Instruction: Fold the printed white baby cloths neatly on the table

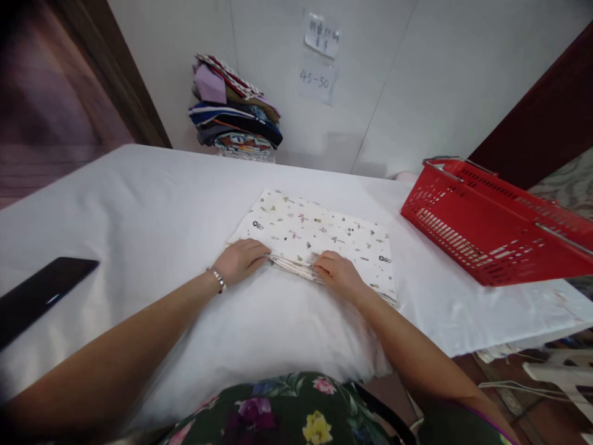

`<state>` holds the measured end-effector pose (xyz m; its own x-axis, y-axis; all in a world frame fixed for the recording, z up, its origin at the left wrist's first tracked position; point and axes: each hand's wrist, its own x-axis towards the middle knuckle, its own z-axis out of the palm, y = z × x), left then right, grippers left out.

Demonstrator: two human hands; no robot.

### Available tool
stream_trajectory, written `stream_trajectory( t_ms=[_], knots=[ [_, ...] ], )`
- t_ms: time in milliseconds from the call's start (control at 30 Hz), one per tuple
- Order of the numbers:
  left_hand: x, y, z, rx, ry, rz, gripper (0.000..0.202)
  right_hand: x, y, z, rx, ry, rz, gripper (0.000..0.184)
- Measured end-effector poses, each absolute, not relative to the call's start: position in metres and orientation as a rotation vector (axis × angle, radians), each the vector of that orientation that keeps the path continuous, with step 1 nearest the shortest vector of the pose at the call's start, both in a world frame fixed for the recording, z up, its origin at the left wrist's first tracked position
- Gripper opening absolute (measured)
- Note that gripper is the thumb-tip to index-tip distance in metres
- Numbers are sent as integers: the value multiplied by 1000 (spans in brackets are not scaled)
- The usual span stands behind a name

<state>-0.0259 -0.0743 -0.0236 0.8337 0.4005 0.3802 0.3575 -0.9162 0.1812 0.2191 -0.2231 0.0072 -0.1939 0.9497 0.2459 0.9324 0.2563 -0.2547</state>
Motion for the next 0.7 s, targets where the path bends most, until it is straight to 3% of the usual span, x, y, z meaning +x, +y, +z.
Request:
stream_trajectory(
  t_ms=[200, 567, 700],
  knots=[
    [-26, -73, -26, 2906, 604, 647, 24, 212, -222, 3, -1754, -2204, -275, 28],
    [-26, -73, -26, 2930, 599, 645, 22, 214, -225, -4, -1683, -2301, 8, 24],
    [-26, -73, -25, 2937, 590, 643, 21, 217, -221, -1, -1745, -2208, -90, 25]
  ],
)
